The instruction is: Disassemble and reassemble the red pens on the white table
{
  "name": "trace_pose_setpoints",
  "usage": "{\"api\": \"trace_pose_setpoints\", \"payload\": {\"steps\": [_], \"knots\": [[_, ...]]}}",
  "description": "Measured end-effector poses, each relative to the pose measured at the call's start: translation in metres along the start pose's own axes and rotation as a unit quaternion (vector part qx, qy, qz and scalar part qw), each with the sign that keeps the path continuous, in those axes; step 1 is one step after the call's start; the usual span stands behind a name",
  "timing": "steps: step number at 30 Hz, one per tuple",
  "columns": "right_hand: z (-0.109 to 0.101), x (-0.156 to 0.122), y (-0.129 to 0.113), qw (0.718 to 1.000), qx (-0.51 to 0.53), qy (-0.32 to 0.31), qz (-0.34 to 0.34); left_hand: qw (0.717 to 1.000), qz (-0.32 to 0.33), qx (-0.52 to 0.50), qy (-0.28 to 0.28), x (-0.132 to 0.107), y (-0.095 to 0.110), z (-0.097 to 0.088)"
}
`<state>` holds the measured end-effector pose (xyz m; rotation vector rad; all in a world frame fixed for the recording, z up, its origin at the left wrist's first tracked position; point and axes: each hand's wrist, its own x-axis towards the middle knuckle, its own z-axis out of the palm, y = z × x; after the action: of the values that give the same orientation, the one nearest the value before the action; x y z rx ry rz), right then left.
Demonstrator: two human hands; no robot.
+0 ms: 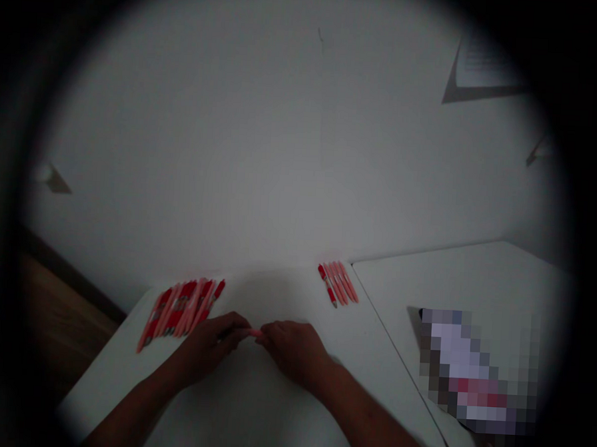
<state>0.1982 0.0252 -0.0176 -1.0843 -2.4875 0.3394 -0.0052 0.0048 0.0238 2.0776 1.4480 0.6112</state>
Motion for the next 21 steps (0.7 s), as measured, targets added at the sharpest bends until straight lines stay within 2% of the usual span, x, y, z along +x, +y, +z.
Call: {"api": "trace_pose_setpoints", "payload": {"steps": [8, 14, 21], "knots": [[0.0002, -0.0008, 0.0001, 1.0, -0.004, 0.008, -0.006, 1.0, -0.004, 0.02, 0.0, 0.0014, -0.0064, 0.0007], [0.0011, 0.0006, 0.0001, 1.0, -0.005, 0.0, 0.002, 0.999, 0.034, 0.004, 0.009, -0.0001, -0.0024, 0.0005], [0.0, -0.0006, -0.0011, 1.0, 0.004, 0.006, 0.0, 1.0, 0.025, -0.004, 0.008, 0.0012, 0.0006, 0.0008]]}}
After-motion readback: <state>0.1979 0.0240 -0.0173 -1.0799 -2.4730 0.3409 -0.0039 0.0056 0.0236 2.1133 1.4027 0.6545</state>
